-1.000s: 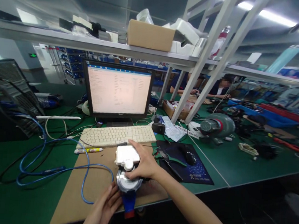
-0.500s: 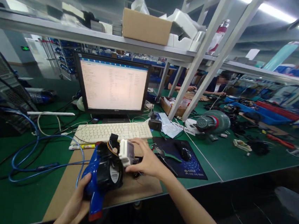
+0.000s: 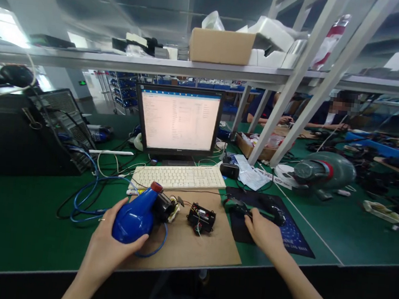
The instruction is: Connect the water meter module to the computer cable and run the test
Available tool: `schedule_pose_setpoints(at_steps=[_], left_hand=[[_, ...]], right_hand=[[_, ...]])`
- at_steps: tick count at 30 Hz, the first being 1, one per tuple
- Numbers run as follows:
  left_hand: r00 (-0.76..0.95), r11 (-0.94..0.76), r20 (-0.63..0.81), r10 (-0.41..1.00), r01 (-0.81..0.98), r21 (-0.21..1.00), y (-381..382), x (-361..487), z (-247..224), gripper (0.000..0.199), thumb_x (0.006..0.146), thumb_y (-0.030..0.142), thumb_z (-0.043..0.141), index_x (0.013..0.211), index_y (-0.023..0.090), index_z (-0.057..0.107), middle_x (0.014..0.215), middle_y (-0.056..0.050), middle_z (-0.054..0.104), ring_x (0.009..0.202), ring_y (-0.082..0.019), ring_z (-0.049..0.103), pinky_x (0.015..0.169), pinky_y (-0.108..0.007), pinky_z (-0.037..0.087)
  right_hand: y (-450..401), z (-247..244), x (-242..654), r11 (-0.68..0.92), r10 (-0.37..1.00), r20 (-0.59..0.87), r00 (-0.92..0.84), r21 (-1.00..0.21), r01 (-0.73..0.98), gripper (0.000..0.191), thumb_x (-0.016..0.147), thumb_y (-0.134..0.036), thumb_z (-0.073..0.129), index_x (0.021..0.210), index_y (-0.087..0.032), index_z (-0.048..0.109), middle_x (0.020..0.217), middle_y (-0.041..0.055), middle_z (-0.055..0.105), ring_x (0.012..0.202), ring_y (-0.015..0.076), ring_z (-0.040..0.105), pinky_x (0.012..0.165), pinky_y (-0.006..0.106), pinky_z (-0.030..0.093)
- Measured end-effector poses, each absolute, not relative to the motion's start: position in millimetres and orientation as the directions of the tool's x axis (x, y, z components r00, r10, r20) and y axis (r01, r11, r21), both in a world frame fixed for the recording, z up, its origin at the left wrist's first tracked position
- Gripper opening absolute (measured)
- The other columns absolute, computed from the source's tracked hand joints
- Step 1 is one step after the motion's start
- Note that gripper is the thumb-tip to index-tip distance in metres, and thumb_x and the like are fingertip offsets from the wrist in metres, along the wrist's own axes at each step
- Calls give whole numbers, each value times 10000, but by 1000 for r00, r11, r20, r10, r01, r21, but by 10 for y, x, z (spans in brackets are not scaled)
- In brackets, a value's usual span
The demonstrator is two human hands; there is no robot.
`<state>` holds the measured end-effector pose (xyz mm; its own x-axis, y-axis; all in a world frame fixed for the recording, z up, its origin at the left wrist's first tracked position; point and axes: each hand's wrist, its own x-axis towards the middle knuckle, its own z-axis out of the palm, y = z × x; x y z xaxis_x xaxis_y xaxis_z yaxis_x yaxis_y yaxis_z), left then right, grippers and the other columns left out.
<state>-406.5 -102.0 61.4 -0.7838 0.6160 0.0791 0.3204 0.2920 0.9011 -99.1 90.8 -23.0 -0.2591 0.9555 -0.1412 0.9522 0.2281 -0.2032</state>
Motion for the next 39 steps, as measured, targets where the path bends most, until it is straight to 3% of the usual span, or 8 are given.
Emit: schedule_pose_setpoints(at_steps=[7, 12, 18, 24, 28, 33, 36, 39], left_hand=[[-697, 293, 182, 694, 504, 812, -1063, -3918, 691, 963, 319, 267, 884, 1224, 243, 556, 1199, -58, 551, 1102, -352, 512, 1090, -465, 273], [-710, 282, 169, 683, 471, 836, -1158, -3900, 738, 970, 318, 199, 880, 1231, 257, 556, 1198, -28, 554, 1103, -315, 517, 1095, -376, 280], [-826, 324, -31, 562, 185, 928, -1298, -4250, 510, 884, 283, 146, 868, 1127, 244, 624, 1102, -50, 602, 1086, -355, 525, 1036, -455, 356], [-758, -35, -440, 481, -519, 854, -1233, -4425, 5, 405, 716, 315, 618, 1078, 133, 599, 790, -64, 678, 782, -253, 656, 719, -360, 558], [-647, -202, -511, 566, -710, 674, -1142, -4416, -96, 435, 893, 345, 358, 1246, 135, 500, 735, -85, 663, 775, -262, 676, 658, -376, 575], [-424, -212, -477, 770, -875, 435, -1168, -4489, -293, 585, 859, 461, 393, 1366, 168, 365, 936, -161, 647, 877, -263, 668, 588, -271, 560], [-301, -200, -377, 876, -938, 284, -1219, -4543, -414, 757, 764, 438, 554, 1405, 151, 274, 1080, -192, 610, 921, -240, 654, 658, -236, 557], [-256, -209, -332, 908, -963, 173, -1244, -4578, -457, 846, 693, 377, 637, 1411, 166, 244, 1148, -186, 581, 909, -209, 654, 677, -198, 547]], right_hand=[[351, 508, -1320, 625, 749, 421, -511, -704, 337, 469, 909, -583, 281, 892, -212, 567, 691, 51, 607, 604, 187, 585, 574, 287, 445], [176, 262, -1483, 670, 693, 199, -693, -531, 518, 529, 901, -623, 233, 804, -223, 566, 642, 70, 635, 576, 249, 632, 485, 297, 396], [371, 86, -895, 440, 898, 202, -392, -453, 775, 412, 912, -530, 282, 956, -217, 546, 752, 79, 676, 673, 265, 663, 567, 329, 456], [782, -111, -746, 197, 978, -72, -197, 3, 980, 344, 916, -434, 401, 1006, -153, 578, 692, 118, 655, 701, 328, 661, 557, 361, 453], [836, -139, -1050, 348, 937, 56, -344, -140, 927, 423, 885, -405, 475, 1123, -67, 562, 1024, 208, 636, 991, 334, 602, 801, 425, 482], [747, 108, -1934, 558, 736, 86, -671, -637, 531, 546, 813, -384, 523, 1291, -122, 477, 1303, 163, 516, 1226, 293, 448, 1045, 468, 323], [775, 122, -2393, 479, 644, -29, -764, -764, 432, 628, 608, -174, 625, 1230, -127, 553, 1085, 149, 636, 1061, 315, 545, 966, 471, 372], [830, 54, -2610, 356, 638, -84, -766, -850, 389, 524, 632, -129, 504, 1146, -150, 605, 657, 22, 618, 652, 185, 577, 700, 339, 466]])
